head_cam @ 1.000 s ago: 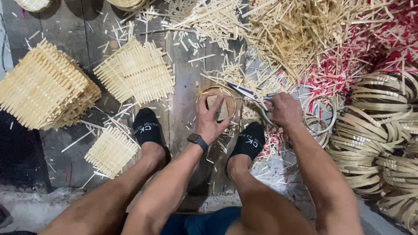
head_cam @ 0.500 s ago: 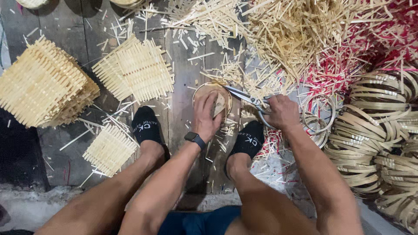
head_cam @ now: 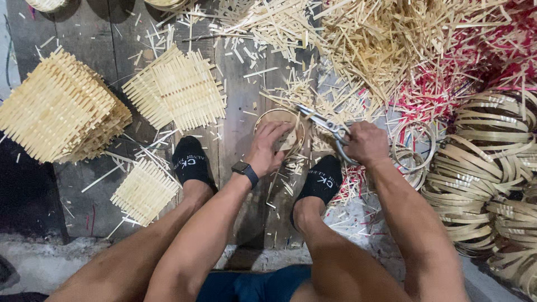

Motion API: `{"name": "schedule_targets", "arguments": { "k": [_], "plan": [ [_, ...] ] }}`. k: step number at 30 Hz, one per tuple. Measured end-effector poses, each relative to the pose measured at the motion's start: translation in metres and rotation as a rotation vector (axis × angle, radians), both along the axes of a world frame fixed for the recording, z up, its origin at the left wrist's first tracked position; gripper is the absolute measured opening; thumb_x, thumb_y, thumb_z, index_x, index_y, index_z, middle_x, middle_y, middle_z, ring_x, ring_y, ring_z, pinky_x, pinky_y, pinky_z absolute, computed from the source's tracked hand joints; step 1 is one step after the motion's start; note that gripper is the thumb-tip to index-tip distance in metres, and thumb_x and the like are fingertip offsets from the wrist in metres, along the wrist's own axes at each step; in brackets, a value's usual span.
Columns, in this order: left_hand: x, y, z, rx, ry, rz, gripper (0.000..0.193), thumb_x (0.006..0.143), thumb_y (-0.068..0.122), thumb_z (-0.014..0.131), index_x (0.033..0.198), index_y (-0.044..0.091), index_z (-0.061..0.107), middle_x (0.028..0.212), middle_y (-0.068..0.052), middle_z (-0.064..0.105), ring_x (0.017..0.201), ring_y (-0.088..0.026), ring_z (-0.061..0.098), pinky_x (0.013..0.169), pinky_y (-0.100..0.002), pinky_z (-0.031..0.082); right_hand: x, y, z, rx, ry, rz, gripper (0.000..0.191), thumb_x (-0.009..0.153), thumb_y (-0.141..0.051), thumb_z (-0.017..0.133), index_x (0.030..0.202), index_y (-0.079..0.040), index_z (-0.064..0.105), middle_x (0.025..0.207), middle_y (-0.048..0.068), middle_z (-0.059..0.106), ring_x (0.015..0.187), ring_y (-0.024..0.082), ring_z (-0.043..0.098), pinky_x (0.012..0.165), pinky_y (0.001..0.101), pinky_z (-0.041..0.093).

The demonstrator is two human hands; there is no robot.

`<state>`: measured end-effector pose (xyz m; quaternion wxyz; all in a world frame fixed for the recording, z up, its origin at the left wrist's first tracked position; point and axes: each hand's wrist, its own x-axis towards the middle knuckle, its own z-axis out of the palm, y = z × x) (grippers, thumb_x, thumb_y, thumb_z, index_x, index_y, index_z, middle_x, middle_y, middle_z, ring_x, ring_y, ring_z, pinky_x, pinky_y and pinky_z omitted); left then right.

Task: The person sits on the floor assembling round bamboo baskets. They fit a woven bamboo mat into a bamboo rim, press the mat edges into the rim, trim excess slivers with scissors, tap the rim to seat the mat, and stack the finished basket with others.

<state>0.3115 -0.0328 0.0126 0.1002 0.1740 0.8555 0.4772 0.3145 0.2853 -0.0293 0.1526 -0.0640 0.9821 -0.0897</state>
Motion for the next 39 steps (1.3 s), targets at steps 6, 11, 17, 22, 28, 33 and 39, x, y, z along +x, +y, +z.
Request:
{"name": "schedule_targets", "arguments": {
  "k": [6,11,17,22,28,33,39],
  "plan": [
    [-0.002,-0.001,-0.001,-0.017,-0.011,-0.024,0.073,0.067,-0.001,0.068,0.139,0.012,0.059,0.136,-0.014,0.06,0.127,-0.036,0.054,0.115,-0.045,0.043,-0.007,0.001,0.02,0.014,0.045,0.042,0.064,0.076,-0.056,0.077,0.098,0.003,0.066,0.094,0.023,0.062,0.092,0.039,0.062,0.085,0.0488,0.051],
    [0.0,-0.004,-0.004,0.008,0.007,-0.012,0.073,0.072,0.011,0.082,0.142,0.013,0.059,0.138,-0.013,0.06,0.129,-0.035,0.055,0.113,-0.045,0.044,-0.003,-0.014,0.008,0.033,-0.039,-0.281,0.066,0.083,-0.062,0.08,0.097,0.001,0.066,0.101,0.022,0.061,0.1,0.038,0.059,0.092,0.0498,0.048],
    [-0.026,-0.01,-0.022,-0.039,-0.45,0.629,0.081,0.077,0.046,0.085,0.143,0.009,0.054,0.118,-0.009,0.067,0.107,-0.029,0.066,0.098,-0.041,0.055,0.004,-0.003,-0.004,0.016,0.096,-0.643,0.064,0.074,-0.053,0.086,0.101,0.003,0.068,0.097,0.025,0.06,0.094,0.042,0.059,0.084,0.0513,0.047],
    [0.009,0.013,-0.014,-0.168,-0.195,0.541,0.091,0.066,0.047,0.094,0.131,0.0,0.05,0.122,-0.019,0.055,0.115,-0.037,0.056,0.099,-0.05,0.047,0.014,-0.008,0.021,-0.184,-0.009,-0.447,0.046,0.087,-0.044,0.076,0.114,-0.008,0.07,0.105,0.016,0.063,0.1,0.035,0.063,0.088,0.0489,0.049],
    [0.023,0.018,-0.009,-0.192,0.086,0.133,0.069,0.068,0.019,0.081,0.132,0.012,0.058,0.142,-0.019,0.052,0.13,-0.043,0.049,0.111,-0.052,0.045,-0.003,-0.011,0.03,-0.06,0.187,0.072,0.055,0.069,-0.047,0.085,0.095,-0.002,0.065,0.096,0.018,0.059,0.091,0.037,0.061,0.08,0.0477,0.052],
    [0.005,0.002,-0.006,-0.179,0.025,-0.053,0.072,0.061,0.02,0.082,0.13,0.016,0.062,0.143,-0.016,0.052,0.131,-0.043,0.049,0.114,-0.053,0.041,-0.006,-0.01,0.015,0.032,0.109,0.107,0.048,0.08,-0.046,0.079,0.1,-0.004,0.068,0.098,0.016,0.064,0.092,0.034,0.065,0.076,0.0469,0.054],
    [-0.002,-0.012,-0.015,-0.209,-0.042,-0.055,0.071,0.067,0.03,0.083,0.133,0.014,0.065,0.146,-0.016,0.053,0.133,-0.04,0.049,0.112,-0.05,0.04,0.0,0.01,0.005,-0.019,-0.227,-0.288,0.051,0.081,-0.055,0.08,0.096,-0.007,0.074,0.097,0.019,0.067,0.091,0.037,0.067,0.081,0.0509,0.054]
  ]
}}
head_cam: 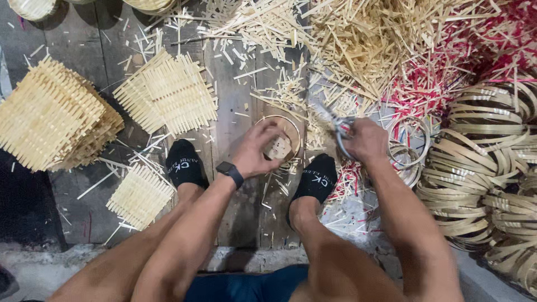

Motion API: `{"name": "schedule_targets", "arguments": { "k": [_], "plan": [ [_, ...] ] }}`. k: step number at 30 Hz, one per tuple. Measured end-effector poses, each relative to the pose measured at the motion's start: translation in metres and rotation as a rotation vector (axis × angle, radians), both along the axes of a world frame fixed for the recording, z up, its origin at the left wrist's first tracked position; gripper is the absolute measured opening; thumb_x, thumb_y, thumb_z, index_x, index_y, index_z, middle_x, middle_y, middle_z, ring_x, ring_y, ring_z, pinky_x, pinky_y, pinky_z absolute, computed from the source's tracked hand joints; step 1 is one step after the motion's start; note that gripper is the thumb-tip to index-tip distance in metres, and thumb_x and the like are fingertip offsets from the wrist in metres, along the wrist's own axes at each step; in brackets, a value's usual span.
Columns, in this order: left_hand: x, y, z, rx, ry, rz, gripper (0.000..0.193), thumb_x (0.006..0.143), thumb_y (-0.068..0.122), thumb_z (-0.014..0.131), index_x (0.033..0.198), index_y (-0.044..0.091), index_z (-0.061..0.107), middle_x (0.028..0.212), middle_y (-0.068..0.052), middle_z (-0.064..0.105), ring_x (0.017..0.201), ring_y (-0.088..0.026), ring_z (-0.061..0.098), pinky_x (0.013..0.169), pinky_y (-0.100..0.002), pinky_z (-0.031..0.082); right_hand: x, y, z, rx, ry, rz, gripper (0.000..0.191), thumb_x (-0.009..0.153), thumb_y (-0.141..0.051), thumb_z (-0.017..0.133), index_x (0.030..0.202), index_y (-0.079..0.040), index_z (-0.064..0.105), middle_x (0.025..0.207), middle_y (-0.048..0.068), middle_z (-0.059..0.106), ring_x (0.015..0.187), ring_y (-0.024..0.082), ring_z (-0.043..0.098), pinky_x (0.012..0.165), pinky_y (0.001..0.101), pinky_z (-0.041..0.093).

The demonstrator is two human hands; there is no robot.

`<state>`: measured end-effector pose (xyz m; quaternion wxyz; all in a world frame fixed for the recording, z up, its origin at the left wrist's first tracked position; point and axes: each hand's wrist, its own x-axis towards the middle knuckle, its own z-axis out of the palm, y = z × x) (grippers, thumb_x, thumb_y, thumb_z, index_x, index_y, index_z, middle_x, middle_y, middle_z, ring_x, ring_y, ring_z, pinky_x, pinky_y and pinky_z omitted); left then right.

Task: The person sits on the floor assembling round bamboo baskets. They fit a woven bamboo mat into a bamboo rim, press the mat edges into the rim, trim excess slivers with scissors, tap the rim to seat the mat, and stack the finished basket with others.

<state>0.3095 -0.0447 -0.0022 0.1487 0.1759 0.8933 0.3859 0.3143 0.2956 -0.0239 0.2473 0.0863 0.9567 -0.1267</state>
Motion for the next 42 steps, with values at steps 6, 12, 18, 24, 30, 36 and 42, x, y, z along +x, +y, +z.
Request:
{"name": "schedule_targets", "arguments": {
  "k": [6,12,18,24,30,36,42],
  "plan": [
    [-0.018,0.003,-0.041,-0.01,-0.296,0.514,0.039,0.1,0.04,0.068,0.123,0.008,0.074,0.115,-0.02,0.072,0.109,-0.031,0.069,0.098,-0.038,0.053,0.012,0.006,-0.023,0.242,0.573,-0.075,0.074,0.056,-0.052,0.092,0.099,0.003,0.069,0.092,0.024,0.063,0.089,0.042,0.064,0.078,0.0514,0.055],
    [-0.031,0.023,-0.063,0.384,-0.48,0.507,0.027,0.091,0.023,0.076,0.111,0.005,0.08,0.097,-0.009,0.08,0.082,-0.013,0.071,0.075,-0.028,0.057,0.004,-0.042,-0.028,-0.725,0.145,-0.273,0.04,0.085,-0.024,0.083,0.117,-0.003,0.071,0.092,0.008,0.073,0.081,0.016,0.068,0.075,0.0306,0.055],
    [-0.03,0.033,-0.06,0.479,-0.676,0.666,0.024,0.087,0.02,0.08,0.106,0.006,0.081,0.092,-0.003,0.079,0.076,-0.009,0.067,0.07,-0.026,0.056,-0.007,-0.077,-0.042,-0.884,-0.149,-0.392,0.018,0.088,-0.017,0.079,0.097,-0.002,0.078,0.077,0.002,0.072,0.062,0.009,0.063,0.055,0.0257,0.052],
    [-0.032,0.034,-0.049,0.234,-0.661,0.733,0.022,0.085,0.021,0.082,0.101,0.007,0.083,0.088,-0.007,0.08,0.075,-0.013,0.071,0.069,-0.029,0.057,-0.013,-0.084,-0.044,-0.928,-0.266,-0.544,0.015,0.087,-0.015,0.08,0.09,0.0,0.078,0.069,0.003,0.069,0.055,0.01,0.058,0.05,0.027,0.047],
    [-0.031,0.005,-0.04,0.839,-1.014,0.891,0.019,0.091,0.015,0.073,0.105,0.002,0.077,0.096,-0.009,0.08,0.084,-0.018,0.075,0.079,-0.034,0.062,-0.005,-0.079,-0.018,-1.251,-0.502,-0.817,0.022,0.093,-0.014,0.068,0.101,0.006,0.074,0.089,0.011,0.077,0.072,0.017,0.074,0.068,0.0307,0.061],
    [0.007,-0.012,-0.059,0.856,-1.129,0.837,0.018,0.097,0.015,0.062,0.107,0.002,0.071,0.096,-0.006,0.077,0.084,-0.017,0.073,0.077,-0.036,0.059,0.015,-0.086,-0.046,-1.201,-0.434,-0.88,0.015,0.093,-0.008,0.069,0.097,0.006,0.07,0.088,0.012,0.075,0.072,0.02,0.073,0.067,0.0338,0.063],
    [0.007,0.0,-0.073,0.546,-0.905,0.809,0.024,0.103,0.018,0.065,0.107,-0.003,0.076,0.096,-0.009,0.076,0.08,-0.017,0.066,0.072,-0.031,0.053,0.02,-0.097,-0.052,-1.075,-0.311,-0.918,0.012,0.091,-0.004,0.072,0.095,0.007,0.069,0.084,0.012,0.072,0.069,0.022,0.07,0.063,0.0357,0.063]
  ]
}}
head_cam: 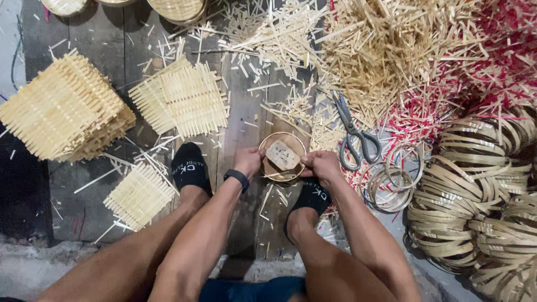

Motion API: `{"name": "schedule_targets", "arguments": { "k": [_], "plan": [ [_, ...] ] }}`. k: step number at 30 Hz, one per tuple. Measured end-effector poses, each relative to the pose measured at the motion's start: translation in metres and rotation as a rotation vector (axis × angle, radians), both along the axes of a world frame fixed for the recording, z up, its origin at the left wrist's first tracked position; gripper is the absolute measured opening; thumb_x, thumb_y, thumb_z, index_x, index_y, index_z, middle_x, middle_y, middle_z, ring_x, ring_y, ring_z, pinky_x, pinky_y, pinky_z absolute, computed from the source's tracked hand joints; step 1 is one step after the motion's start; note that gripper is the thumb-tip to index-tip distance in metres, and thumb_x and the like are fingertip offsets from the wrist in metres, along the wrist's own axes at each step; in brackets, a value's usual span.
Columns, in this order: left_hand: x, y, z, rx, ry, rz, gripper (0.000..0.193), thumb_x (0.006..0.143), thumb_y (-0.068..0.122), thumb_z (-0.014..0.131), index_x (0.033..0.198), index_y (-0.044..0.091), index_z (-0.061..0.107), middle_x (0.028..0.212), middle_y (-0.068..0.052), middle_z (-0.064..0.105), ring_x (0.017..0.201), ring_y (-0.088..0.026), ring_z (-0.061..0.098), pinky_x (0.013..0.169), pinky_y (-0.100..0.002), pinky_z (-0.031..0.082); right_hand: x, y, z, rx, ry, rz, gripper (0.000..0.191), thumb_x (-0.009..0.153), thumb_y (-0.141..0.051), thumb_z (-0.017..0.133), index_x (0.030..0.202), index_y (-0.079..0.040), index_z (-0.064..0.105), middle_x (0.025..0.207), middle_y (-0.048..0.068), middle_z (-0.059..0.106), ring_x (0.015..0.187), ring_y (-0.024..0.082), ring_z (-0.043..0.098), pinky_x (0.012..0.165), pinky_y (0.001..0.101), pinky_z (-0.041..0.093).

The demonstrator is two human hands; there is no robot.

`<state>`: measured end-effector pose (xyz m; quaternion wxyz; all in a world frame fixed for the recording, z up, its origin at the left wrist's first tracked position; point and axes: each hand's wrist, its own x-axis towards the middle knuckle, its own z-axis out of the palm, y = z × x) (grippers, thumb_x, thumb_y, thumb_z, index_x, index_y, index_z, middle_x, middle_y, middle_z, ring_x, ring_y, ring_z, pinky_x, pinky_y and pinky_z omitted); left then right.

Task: The person sits on the floor assembling round bamboo baskets. They fit a woven bamboo mat into a bamboo rim, press the mat edges into the rim, trim excess slivers with scissors, tap the rim to seat the mat, and stack the finished basket with others.

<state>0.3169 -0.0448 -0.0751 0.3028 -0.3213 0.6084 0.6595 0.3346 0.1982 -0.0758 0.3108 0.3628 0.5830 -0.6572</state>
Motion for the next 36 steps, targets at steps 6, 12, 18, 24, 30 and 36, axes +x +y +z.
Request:
{"name": "schedule_targets", "arguments": {
  "k": [6,12,18,24,30,36],
  "plan": [
    [0.029,-0.003,0.021,0.39,-0.108,0.431,0.031,0.102,0.011,0.052,0.128,-0.004,0.059,0.122,-0.019,0.07,0.104,-0.027,0.073,0.091,-0.04,0.061,0.012,-0.005,0.035,-0.24,-0.004,-0.137,0.016,0.092,-0.006,0.066,0.102,0.006,0.07,0.088,0.013,0.076,0.077,0.024,0.075,0.07,0.0356,0.065],
    [0.068,0.011,0.017,0.537,-0.088,0.518,0.03,0.104,0.009,0.051,0.128,-0.007,0.058,0.125,-0.023,0.068,0.11,-0.036,0.07,0.093,-0.049,0.063,0.026,-0.023,0.016,-0.113,0.02,0.013,0.019,0.094,-0.006,0.068,0.104,0.009,0.064,0.085,0.015,0.073,0.072,0.026,0.074,0.065,0.0376,0.066],
    [0.072,0.018,0.001,0.405,-0.116,0.527,0.031,0.103,0.012,0.055,0.128,-0.005,0.058,0.122,-0.02,0.069,0.104,-0.033,0.072,0.088,-0.048,0.063,0.028,-0.037,0.003,0.061,0.004,0.007,0.02,0.092,-0.005,0.068,0.1,0.01,0.058,0.079,0.018,0.068,0.065,0.03,0.073,0.055,0.0407,0.064],
    [0.045,-0.02,0.004,0.202,0.056,0.151,0.031,0.097,0.018,0.064,0.122,-0.001,0.064,0.11,-0.016,0.074,0.096,-0.027,0.073,0.083,-0.043,0.063,0.015,-0.033,0.041,0.167,0.177,0.256,0.037,0.093,-0.022,0.073,0.107,0.011,0.066,0.087,0.018,0.074,0.076,0.025,0.075,0.064,0.0321,0.062],
    [0.031,-0.019,0.027,-0.125,0.381,-0.15,0.044,0.101,0.041,0.067,0.119,0.001,0.076,0.098,-0.005,0.075,0.088,-0.013,0.063,0.076,-0.03,0.053,0.011,-0.044,0.082,0.175,0.364,0.413,0.075,0.082,-0.042,0.077,0.133,0.002,0.044,0.105,0.02,0.071,0.084,0.031,0.069,0.069,0.0411,0.055],
    [0.019,0.017,0.031,-0.321,0.501,-0.095,0.051,0.106,0.049,0.056,0.122,0.003,0.073,0.102,-0.004,0.075,0.097,-0.008,0.068,0.085,-0.025,0.052,0.014,-0.069,0.081,0.459,0.437,0.452,0.065,0.082,-0.033,0.078,0.129,0.0,0.046,0.096,0.022,0.069,0.078,0.026,0.067,0.068,0.0378,0.055]
  ]
}}
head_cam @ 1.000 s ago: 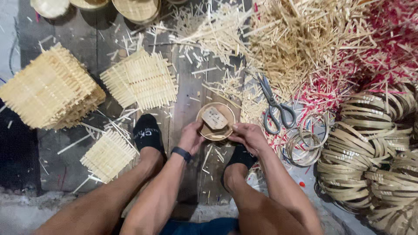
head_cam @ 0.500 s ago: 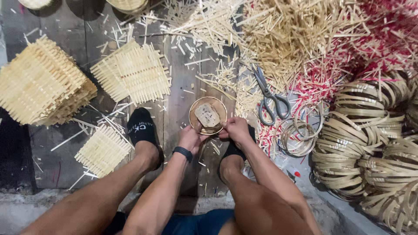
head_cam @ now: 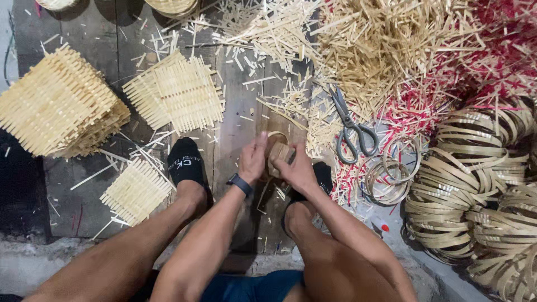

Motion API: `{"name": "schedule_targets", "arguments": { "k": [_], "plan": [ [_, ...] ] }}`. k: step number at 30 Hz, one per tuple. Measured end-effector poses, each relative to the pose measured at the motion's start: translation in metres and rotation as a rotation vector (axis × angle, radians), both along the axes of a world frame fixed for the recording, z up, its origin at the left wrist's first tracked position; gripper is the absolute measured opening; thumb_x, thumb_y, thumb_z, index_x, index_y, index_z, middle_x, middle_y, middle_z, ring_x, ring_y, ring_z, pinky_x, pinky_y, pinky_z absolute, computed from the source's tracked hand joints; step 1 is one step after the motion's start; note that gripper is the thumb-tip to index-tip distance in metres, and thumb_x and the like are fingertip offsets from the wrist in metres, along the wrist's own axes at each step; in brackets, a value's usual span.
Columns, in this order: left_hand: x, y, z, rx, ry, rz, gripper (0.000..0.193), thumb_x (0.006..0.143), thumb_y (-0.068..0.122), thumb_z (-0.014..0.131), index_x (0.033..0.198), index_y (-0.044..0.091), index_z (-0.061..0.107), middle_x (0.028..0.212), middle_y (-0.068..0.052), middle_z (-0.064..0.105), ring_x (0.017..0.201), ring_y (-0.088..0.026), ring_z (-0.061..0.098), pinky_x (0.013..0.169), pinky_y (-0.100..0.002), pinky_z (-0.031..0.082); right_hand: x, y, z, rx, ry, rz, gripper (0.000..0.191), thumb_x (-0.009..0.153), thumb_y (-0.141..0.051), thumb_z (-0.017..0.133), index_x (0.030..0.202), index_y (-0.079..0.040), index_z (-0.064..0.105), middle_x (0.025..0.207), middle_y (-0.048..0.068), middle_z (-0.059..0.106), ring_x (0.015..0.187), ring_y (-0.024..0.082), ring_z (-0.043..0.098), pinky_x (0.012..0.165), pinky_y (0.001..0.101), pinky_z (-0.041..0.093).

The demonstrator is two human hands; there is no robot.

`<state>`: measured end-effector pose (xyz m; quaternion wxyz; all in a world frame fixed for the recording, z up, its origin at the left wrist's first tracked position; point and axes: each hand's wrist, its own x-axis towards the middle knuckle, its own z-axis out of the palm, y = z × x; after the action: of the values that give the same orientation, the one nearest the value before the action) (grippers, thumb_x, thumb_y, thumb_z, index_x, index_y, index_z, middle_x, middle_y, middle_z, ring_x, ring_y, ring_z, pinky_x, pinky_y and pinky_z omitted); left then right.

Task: The person sits on the floor assembling round bamboo baskets. They fit a woven bamboo mat into a bamboo rim, press the mat edges into the rim, trim excess slivers with scissors, tap the rim to seat the mat, and stack the finished basket with others.

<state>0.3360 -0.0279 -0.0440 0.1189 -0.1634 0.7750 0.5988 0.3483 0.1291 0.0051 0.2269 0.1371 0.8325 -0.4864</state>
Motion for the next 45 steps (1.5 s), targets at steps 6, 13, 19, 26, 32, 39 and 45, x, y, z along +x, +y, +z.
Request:
{"name": "schedule_targets", "arguments": {
  "k": [6,13,19,26,32,39,45],
  "plan": [
    [-0.034,-0.041,-0.01,0.175,-0.294,0.275,0.05,0.109,0.044,0.059,0.109,-0.002,0.077,0.092,-0.017,0.07,0.081,-0.022,0.06,0.072,-0.039,0.046,-0.003,0.038,0.013,-0.575,0.049,-0.292,0.039,0.091,-0.022,0.065,0.118,0.003,0.052,0.094,0.011,0.063,0.075,0.023,0.067,0.058,0.0348,0.055],
    [-0.049,-0.101,0.01,0.963,-0.578,0.388,0.035,0.101,0.033,0.052,0.108,0.0,0.065,0.1,-0.015,0.075,0.083,-0.024,0.075,0.077,-0.039,0.063,-0.001,0.068,0.025,-0.911,0.055,-0.434,0.04,0.089,-0.024,0.062,0.121,0.0,0.056,0.092,0.014,0.068,0.065,0.022,0.066,0.047,0.0326,0.054],
    [-0.053,-0.099,0.002,1.0,-0.503,0.354,0.027,0.102,0.026,0.058,0.107,0.0,0.064,0.1,-0.015,0.075,0.084,-0.024,0.073,0.078,-0.04,0.062,0.021,0.045,-0.001,-0.725,-0.02,-0.418,0.046,0.086,-0.021,0.067,0.126,-0.003,0.054,0.102,0.009,0.065,0.084,0.017,0.065,0.069,0.0316,0.058],
    [-0.055,-0.093,0.004,1.159,-0.626,0.204,0.04,0.1,0.033,0.058,0.117,-0.003,0.066,0.107,-0.015,0.076,0.091,-0.023,0.075,0.085,-0.037,0.063,0.034,0.046,-0.031,-0.62,0.074,-0.292,0.042,0.09,-0.02,0.067,0.125,-0.001,0.054,0.106,0.009,0.064,0.095,0.016,0.061,0.083,0.0297,0.053],
    [-0.054,-0.074,0.02,0.729,-0.442,0.282,0.042,0.101,0.037,0.062,0.117,-0.001,0.072,0.1,-0.006,0.077,0.085,-0.015,0.071,0.079,-0.033,0.059,0.028,0.043,-0.018,-0.652,-0.029,-0.352,0.041,0.087,-0.022,0.064,0.122,-0.002,0.053,0.099,0.01,0.063,0.081,0.018,0.064,0.064,0.0316,0.057],
    [-0.05,-0.045,0.094,0.084,0.066,0.024,0.048,0.105,0.043,0.055,0.105,0.002,0.079,0.079,-0.003,0.073,0.073,-0.007,0.06,0.066,-0.025,0.05,0.021,0.042,0.002,-0.756,-0.138,-0.413,0.05,0.085,-0.024,0.064,0.128,-0.003,0.049,0.096,0.013,0.063,0.071,0.021,0.066,0.048,0.034,0.056],
    [-0.049,-0.024,0.15,-0.019,0.174,0.023,0.037,0.102,0.036,0.066,0.113,0.003,0.077,0.084,-0.008,0.077,0.077,-0.007,0.066,0.068,-0.025,0.054,0.029,0.053,-0.024,-0.818,-0.068,-0.412,0.05,0.09,-0.023,0.065,0.131,0.002,0.05,0.107,0.013,0.064,0.088,0.02,0.068,0.068,0.0331,0.061]
  ]
}}
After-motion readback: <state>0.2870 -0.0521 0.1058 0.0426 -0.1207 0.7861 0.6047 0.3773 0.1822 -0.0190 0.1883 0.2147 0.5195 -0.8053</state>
